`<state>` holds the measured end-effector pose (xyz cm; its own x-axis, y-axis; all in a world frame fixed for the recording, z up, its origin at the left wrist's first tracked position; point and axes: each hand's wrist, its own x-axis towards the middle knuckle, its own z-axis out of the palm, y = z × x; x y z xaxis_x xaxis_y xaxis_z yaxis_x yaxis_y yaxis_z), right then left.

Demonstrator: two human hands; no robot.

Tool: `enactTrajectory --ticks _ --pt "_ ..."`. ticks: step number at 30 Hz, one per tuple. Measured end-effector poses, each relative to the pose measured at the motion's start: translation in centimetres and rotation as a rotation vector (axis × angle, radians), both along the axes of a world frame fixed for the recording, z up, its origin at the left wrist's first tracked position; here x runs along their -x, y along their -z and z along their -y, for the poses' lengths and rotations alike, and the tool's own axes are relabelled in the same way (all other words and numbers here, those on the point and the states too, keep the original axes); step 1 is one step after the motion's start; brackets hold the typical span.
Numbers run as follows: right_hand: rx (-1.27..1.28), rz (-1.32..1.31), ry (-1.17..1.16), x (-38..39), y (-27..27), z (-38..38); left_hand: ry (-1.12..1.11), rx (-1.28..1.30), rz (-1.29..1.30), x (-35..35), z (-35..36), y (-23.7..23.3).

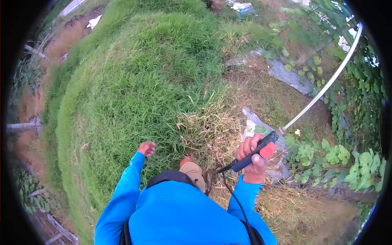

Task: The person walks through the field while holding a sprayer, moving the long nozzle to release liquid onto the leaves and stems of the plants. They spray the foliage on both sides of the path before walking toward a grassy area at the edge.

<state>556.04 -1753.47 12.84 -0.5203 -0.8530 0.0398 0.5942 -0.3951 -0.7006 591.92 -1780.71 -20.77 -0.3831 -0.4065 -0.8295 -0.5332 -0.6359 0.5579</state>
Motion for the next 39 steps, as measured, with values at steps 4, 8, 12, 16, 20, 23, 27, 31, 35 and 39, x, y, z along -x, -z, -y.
enactTrajectory --ticks 4,8,12,16,20,23,27,31,35,39 --pt "-0.115 -0.031 0.112 5.6 3.1 7.1 0.206 0.256 0.050 1.8 6.7 -4.8" --pt "-0.256 -0.082 0.219 9.1 4.2 11.6 0.021 0.325 0.143 -0.9 10.9 -6.8" --pt "-0.284 0.069 0.166 11.8 4.1 14.2 -0.022 0.379 0.316 -2.5 9.9 -6.8" --pt "-0.293 0.126 0.154 15.4 4.4 17.2 0.013 0.371 0.326 -7.4 7.3 0.3" --pt "-0.277 -0.038 0.288 20.9 3.5 20.5 0.201 0.473 0.275 -8.4 7.5 5.7" --pt "-0.314 -0.191 0.461 27.0 2.4 23.0 0.130 0.035 0.525 2.5 11.7 1.9" --pt "-0.201 -0.343 0.645 35.1 -2.6 28.1 0.024 -0.235 0.551 12.0 20.4 2.0" --pt "0.019 -0.434 0.792 44.6 -5.7 33.9 0.132 -0.088 0.466 22.9 32.7 4.5" --pt "0.085 -0.539 1.010 50.9 -7.8 38.8 0.272 0.137 0.238 35.7 44.7 1.9" --pt "0.051 -0.590 1.087 54.8 -7.2 43.1 0.396 0.343 0.141 48.2 55.5 -2.5"
